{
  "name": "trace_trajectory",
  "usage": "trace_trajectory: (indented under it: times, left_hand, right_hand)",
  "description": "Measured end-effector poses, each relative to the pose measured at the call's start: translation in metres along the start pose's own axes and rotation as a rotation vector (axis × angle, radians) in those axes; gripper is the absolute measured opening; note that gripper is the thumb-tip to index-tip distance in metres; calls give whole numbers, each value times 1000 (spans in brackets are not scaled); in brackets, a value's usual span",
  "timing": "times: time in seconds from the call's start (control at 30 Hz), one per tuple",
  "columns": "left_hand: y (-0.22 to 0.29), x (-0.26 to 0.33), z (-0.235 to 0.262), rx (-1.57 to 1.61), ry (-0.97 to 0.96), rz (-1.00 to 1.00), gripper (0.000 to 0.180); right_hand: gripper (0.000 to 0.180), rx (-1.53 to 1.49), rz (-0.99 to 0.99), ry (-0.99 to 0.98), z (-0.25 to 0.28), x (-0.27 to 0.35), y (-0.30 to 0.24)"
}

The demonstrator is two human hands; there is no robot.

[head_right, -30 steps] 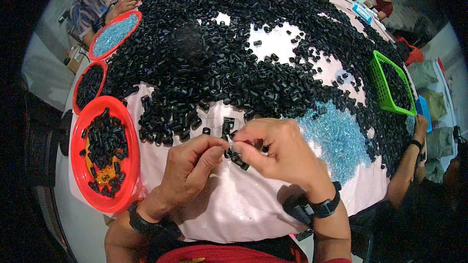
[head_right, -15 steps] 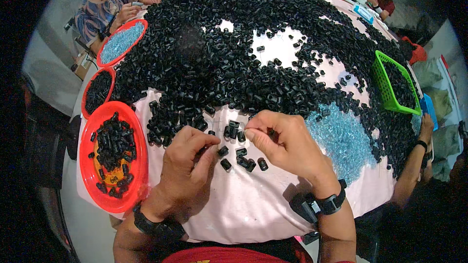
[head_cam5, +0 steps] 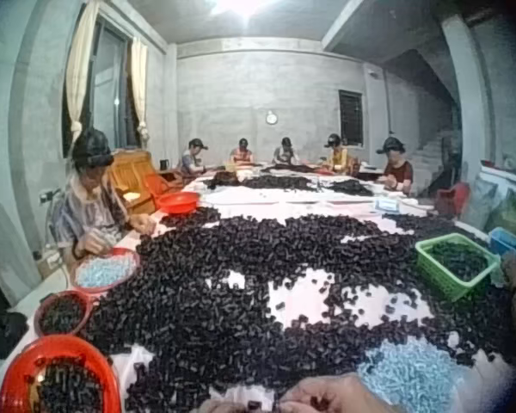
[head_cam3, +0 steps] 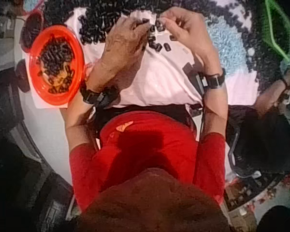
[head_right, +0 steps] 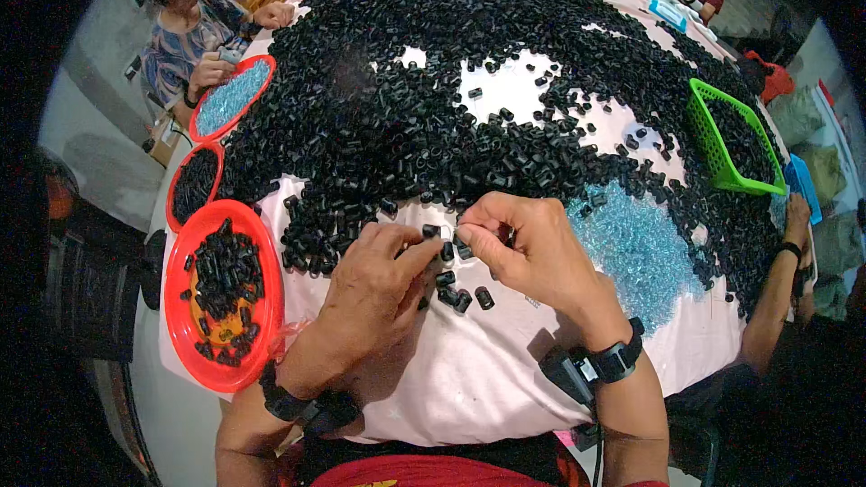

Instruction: Sorting and inspecting small black plastic components on a table in a manufacturing setting.

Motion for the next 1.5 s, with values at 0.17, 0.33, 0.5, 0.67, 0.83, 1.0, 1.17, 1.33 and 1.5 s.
trace_trajectory:
  times: [0.17, 0.33, 0.5, 0.67, 0.83, 1.0, 1.17, 1.33, 1.5]
  left_hand:
    - [-9, 8, 6, 62, -17, 135, 28]
    - [-6, -5, 3, 10, 126, -26, 28]
    - [-16, 6, 4, 82, -71, 100, 32]
    - [-11, 6, 3, 177, -38, -12, 40]
    - [18, 14, -20, 184, -135, -223, 46]
    - [8, 20, -20, 163, -120, -106, 26]
    - [-9, 24, 21, -32, -76, 32, 15]
    - [-35, 22, 38, -227, 129, 183, 21]
    - [-18, -18, 9, -146, 159, -31, 41]
  right_hand:
    - [20, -6, 34, 43, 1, 2, 4]
    - [18, -2, 9, 22, -2, 1, 9]
    - [15, -14, 15, 76, -1, 1, 10]
    - [13, -47, 34, 114, -4, 1, 12]
    - [11, -57, 23, 156, -2, 2, 12]
    - [11, -51, 25, 125, -4, 2, 9]
    - [13, -24, 38, 118, 4, 5, 9]
    - [15, 164, 151, 21, 0, 2, 10]
    - [15, 149, 146, 72, 2, 3, 8]
Point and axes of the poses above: each hand's wrist, its own x-axis away from the middle knuckle, its own z-axis out of the back of the hand, y = z × x, the point moved 3 cm from there along -x, towards the middle knuckle, and after that the axes turned 1 degree about z, right-handed, at the moved point
